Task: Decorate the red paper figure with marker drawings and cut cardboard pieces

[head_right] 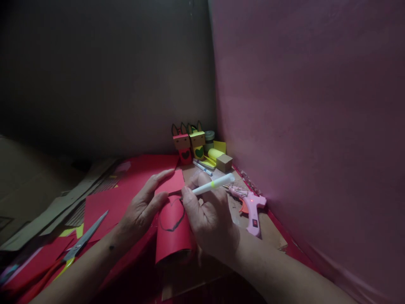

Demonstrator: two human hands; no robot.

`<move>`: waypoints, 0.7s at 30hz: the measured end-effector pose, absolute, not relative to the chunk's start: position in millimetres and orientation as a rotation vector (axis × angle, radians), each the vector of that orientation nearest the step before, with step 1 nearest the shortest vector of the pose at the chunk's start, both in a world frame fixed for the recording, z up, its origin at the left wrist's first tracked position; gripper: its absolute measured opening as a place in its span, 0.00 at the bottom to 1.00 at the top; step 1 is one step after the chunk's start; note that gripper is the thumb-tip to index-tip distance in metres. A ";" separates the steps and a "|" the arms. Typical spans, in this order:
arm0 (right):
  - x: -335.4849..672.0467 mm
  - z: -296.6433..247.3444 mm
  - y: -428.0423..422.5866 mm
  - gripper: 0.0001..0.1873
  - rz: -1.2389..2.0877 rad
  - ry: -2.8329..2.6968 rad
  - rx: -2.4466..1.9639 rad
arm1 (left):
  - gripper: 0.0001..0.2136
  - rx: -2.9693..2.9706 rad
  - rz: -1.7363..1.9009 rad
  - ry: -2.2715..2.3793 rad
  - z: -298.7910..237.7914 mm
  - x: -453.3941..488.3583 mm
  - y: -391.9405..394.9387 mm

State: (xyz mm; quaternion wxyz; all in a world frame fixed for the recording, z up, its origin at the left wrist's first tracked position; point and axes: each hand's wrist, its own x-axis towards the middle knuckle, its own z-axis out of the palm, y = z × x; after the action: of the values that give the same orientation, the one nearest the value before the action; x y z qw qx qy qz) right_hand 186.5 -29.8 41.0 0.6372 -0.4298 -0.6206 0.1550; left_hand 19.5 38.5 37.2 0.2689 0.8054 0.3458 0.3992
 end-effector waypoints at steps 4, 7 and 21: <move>187.2 39.7 -29.9 0.11 0.368 -1.416 -0.978 | 0.21 2.153 1.097 0.916 36.5 18.9 39.3; 187.5 39.7 -29.8 0.11 0.355 -1.416 -0.987 | 0.21 2.154 1.095 0.920 36.3 19.2 39.4; 185.5 42.4 -33.0 0.10 0.351 -1.445 -0.987 | 0.21 2.156 1.085 0.936 37.3 20.5 37.9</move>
State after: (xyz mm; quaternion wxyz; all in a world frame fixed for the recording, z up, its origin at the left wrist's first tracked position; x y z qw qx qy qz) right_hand 185.5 -33.0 42.4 0.6275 -0.4306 -0.6304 0.1530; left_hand 20.5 37.9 37.3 0.2727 0.8012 0.3480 0.4033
